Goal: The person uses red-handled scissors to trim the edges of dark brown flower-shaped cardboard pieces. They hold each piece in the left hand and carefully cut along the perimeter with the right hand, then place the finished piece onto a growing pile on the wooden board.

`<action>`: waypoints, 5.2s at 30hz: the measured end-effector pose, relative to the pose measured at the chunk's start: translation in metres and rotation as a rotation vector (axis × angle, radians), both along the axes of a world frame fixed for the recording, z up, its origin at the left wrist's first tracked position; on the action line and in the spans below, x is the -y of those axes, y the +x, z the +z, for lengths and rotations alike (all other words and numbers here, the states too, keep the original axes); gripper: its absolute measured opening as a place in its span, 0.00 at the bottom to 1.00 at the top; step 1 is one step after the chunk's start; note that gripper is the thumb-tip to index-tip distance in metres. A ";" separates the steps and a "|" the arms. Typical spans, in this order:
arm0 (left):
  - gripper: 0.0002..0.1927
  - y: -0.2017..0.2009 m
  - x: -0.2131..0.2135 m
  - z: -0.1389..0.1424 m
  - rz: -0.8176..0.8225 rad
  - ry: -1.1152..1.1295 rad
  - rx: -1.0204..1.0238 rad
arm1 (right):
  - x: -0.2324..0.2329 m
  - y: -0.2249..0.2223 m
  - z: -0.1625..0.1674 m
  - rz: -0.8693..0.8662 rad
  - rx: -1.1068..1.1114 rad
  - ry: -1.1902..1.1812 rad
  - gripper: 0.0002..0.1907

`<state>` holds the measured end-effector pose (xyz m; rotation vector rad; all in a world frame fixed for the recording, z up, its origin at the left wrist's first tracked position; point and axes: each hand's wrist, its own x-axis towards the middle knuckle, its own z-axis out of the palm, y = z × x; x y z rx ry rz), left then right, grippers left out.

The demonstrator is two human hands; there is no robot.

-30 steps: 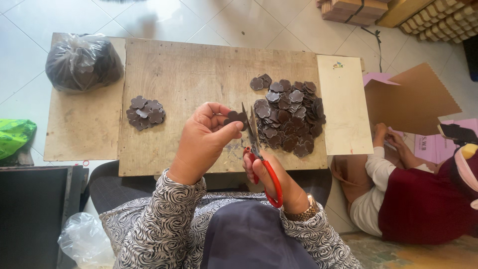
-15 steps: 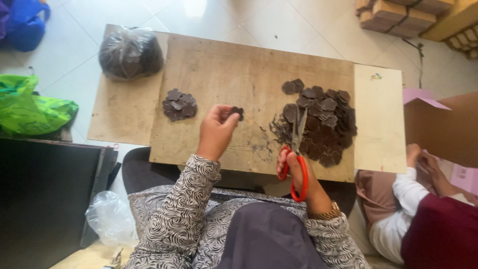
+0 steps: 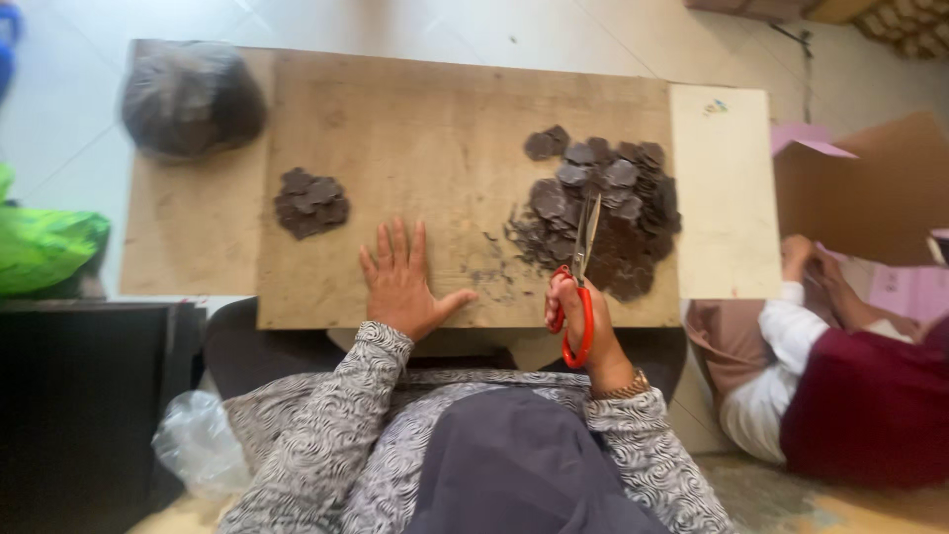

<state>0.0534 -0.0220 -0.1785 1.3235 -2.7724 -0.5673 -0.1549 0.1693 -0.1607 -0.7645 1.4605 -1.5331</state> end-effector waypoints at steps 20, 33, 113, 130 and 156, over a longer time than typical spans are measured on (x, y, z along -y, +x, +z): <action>0.39 -0.173 -0.021 -0.027 -0.057 0.083 -0.492 | -0.023 -0.037 -0.045 -0.238 0.463 -0.050 0.26; 0.20 -0.154 -0.015 -0.015 0.070 0.310 -0.847 | -0.024 -0.042 -0.051 -0.248 0.500 -0.023 0.26; 0.09 -0.023 -0.010 0.170 0.117 1.083 -1.418 | 0.050 0.059 0.166 0.037 -0.216 -0.034 0.08; 0.10 -0.031 -0.014 0.164 0.171 1.173 -1.477 | 0.031 0.066 0.149 0.153 -0.334 0.188 0.19; 0.07 -0.037 -0.023 0.161 0.183 1.245 -1.432 | 0.029 0.060 0.137 0.225 -0.225 0.014 0.29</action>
